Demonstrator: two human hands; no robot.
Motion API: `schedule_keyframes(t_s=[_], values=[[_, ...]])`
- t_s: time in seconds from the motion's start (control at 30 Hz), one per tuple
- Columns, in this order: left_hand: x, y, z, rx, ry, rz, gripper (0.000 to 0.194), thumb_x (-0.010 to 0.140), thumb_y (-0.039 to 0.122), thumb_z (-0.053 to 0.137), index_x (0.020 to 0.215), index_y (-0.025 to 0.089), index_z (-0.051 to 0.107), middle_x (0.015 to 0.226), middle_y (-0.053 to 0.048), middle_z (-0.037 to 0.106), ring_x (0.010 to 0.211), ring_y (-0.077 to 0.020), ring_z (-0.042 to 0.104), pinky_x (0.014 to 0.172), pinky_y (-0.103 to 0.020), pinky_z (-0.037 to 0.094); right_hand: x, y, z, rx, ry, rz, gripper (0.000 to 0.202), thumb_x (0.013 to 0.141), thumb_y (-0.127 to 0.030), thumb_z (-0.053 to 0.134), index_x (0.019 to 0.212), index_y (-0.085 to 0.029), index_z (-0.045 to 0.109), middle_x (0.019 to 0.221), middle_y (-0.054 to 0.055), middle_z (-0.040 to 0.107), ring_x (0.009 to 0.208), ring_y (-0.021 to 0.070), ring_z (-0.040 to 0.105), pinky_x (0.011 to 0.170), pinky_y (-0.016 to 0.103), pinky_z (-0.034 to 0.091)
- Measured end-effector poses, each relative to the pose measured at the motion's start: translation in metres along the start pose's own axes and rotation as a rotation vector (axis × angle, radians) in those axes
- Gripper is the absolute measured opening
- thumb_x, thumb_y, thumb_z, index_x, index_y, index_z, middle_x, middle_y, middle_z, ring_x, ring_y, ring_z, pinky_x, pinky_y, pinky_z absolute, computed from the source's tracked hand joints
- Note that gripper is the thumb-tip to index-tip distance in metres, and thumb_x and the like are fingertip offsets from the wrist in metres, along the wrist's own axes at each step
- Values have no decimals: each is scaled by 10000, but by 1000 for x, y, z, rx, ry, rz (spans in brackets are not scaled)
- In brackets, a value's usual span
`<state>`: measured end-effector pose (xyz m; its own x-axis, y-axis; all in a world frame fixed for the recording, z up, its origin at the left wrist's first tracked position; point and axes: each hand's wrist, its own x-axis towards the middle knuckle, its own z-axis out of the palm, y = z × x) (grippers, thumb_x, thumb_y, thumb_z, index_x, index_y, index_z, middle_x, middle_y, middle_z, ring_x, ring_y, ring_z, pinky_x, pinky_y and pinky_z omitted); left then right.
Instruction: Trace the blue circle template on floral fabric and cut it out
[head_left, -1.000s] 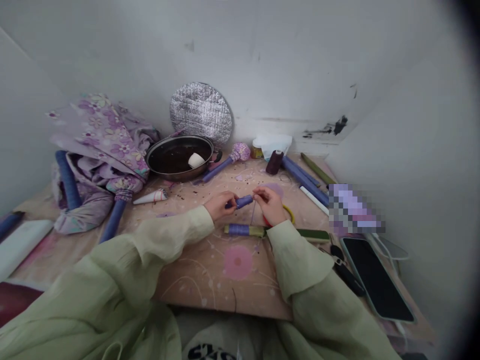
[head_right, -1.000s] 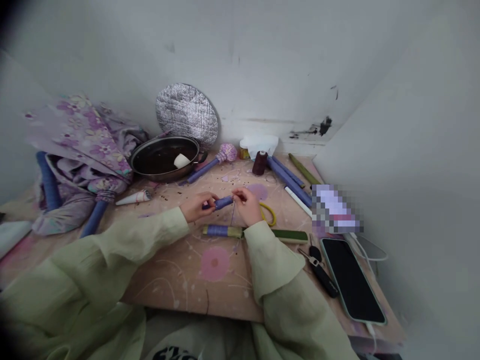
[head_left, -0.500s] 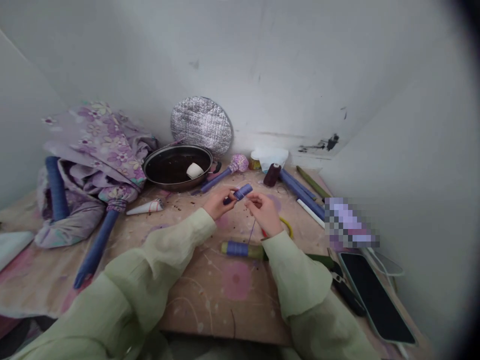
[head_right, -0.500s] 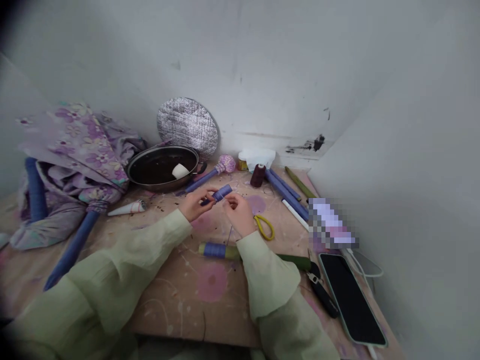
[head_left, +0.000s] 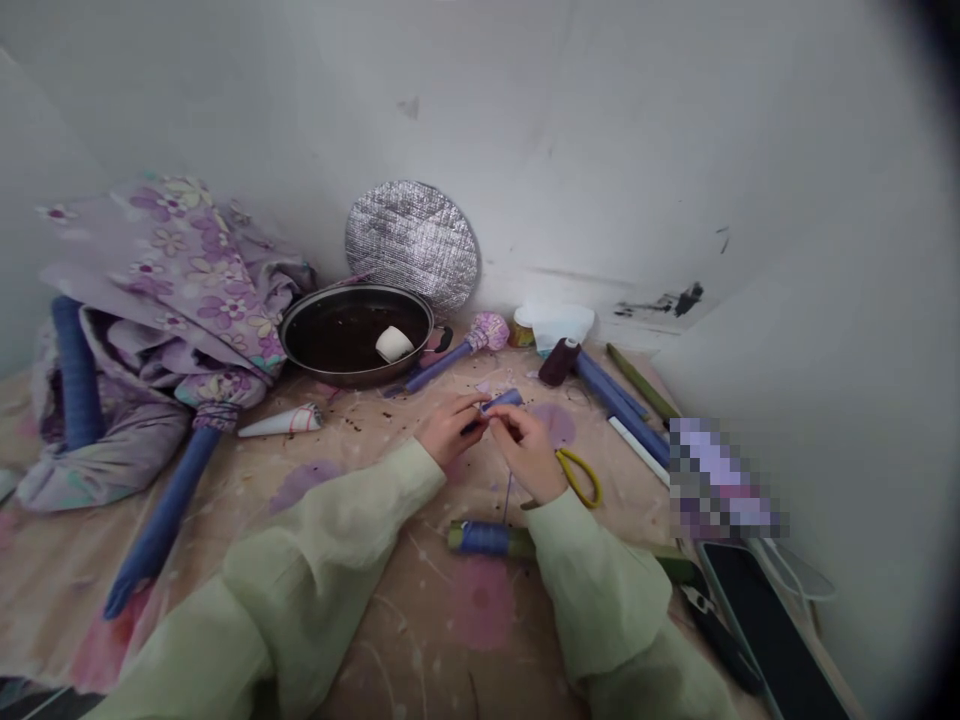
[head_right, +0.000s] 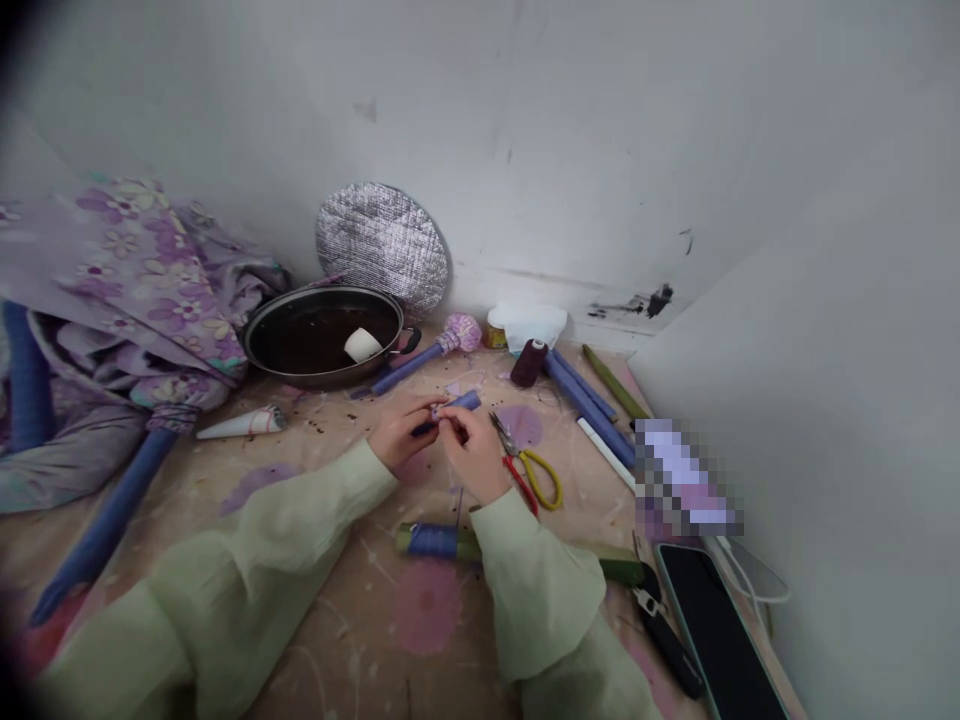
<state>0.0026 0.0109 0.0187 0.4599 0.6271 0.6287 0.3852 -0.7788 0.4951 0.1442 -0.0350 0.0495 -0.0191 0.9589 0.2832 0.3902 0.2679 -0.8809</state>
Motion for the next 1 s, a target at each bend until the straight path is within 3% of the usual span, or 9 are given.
schedule_keyframes(t_s=[0.1, 0.27, 0.5, 0.73, 1.0], values=[[-6, -10, 8, -29, -31, -36, 94, 792, 191, 501, 734, 161, 568, 998, -110, 645, 942, -179, 598, 818, -344, 482, 1, 3, -2, 5, -12, 31, 170, 768, -285, 495, 840, -193, 619, 680, 11, 615, 583, 145, 529, 550, 258, 405], [-13, -26, 17, -55, -38, -147, 49, 766, 171, 527, 733, 162, 563, 848, -69, 660, 819, -156, 615, 776, -305, 487, 10, 24, -7, 42, 80, 127, 192, 742, -353, 523, 729, -177, 598, 587, -5, 559, 531, 136, 489, 499, 248, 360], [-9, -28, 13, 26, -25, -343, 79, 831, 207, 436, 843, 163, 501, 921, -80, 606, 845, -165, 577, 759, -305, 455, 17, 51, -9, 102, 175, 177, 282, 760, -451, 478, 770, -187, 576, 584, -4, 552, 542, 140, 509, 474, 244, 374], [-11, -39, 8, 191, -112, -558, 90, 856, 242, 374, 876, 185, 440, 640, -38, 567, 530, -166, 530, 566, -290, 390, 17, 55, -8, 153, 183, 197, 264, 748, -454, 501, 736, -197, 560, 534, -18, 514, 504, 133, 495, 441, 238, 367], [-11, -31, 8, 237, -246, -629, 171, 874, 290, 317, 927, 170, 425, 638, -52, 587, 526, -179, 537, 566, -290, 381, 17, 46, -7, 248, 249, 256, 257, 794, -466, 443, 782, -212, 479, 456, -82, 367, 344, 84, 346, 337, 204, 267]])
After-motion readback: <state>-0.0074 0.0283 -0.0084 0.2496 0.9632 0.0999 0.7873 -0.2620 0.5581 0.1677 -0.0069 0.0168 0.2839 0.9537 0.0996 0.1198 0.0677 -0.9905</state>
